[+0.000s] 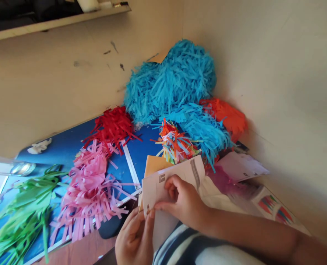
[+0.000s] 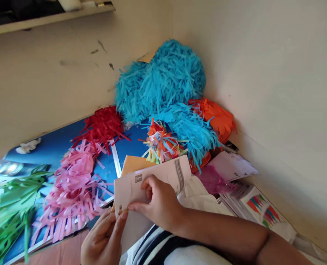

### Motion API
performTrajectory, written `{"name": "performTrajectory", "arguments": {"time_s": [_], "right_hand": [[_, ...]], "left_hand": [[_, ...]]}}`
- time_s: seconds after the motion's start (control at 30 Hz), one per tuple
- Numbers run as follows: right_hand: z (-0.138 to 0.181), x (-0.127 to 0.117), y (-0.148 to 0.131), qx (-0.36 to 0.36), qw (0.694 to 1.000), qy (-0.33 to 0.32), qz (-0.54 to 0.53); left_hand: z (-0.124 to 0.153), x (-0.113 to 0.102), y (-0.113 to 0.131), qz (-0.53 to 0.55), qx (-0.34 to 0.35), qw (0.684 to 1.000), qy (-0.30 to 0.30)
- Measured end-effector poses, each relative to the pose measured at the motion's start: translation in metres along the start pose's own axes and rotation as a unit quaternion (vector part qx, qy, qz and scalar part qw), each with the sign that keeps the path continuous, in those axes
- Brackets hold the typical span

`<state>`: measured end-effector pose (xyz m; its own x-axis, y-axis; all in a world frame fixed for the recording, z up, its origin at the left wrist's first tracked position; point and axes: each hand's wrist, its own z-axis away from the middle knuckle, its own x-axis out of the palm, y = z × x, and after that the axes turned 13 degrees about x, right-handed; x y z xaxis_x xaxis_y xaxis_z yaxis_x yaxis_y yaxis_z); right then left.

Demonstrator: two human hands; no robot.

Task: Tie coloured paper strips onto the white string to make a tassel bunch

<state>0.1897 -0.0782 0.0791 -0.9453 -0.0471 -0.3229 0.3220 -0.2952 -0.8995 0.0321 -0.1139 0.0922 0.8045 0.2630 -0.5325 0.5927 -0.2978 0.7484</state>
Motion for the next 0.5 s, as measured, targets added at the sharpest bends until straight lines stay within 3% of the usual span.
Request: {"name": "performTrajectory", "arguments": {"time_s": [0.1,0.23,0.4,0.5], "right_hand": [[-0.006,-0.007,-0.002,-0.018,0.995,0.037,0.089],[-0.01,-0.012,-0.004,-0.036,0.987,0.09,0.126],[-0.01,-0.013,0.0,-0.147,0.971,0.1,0.162],[-0.016,-0.015,-0.001,-0.168,0.964,0.116,0.168]], "left_hand": [[0.002,0.001,0.0,0.009,-0.004,1.0,0.004],[0.008,0.005,-0.004,0.004,-0.014,0.999,0.044],[0.012,0.004,-0.014,0.012,-0.009,1.0,0.017],[0.011,0.001,-0.014,0.013,-0.011,1.0,0.011]]}}
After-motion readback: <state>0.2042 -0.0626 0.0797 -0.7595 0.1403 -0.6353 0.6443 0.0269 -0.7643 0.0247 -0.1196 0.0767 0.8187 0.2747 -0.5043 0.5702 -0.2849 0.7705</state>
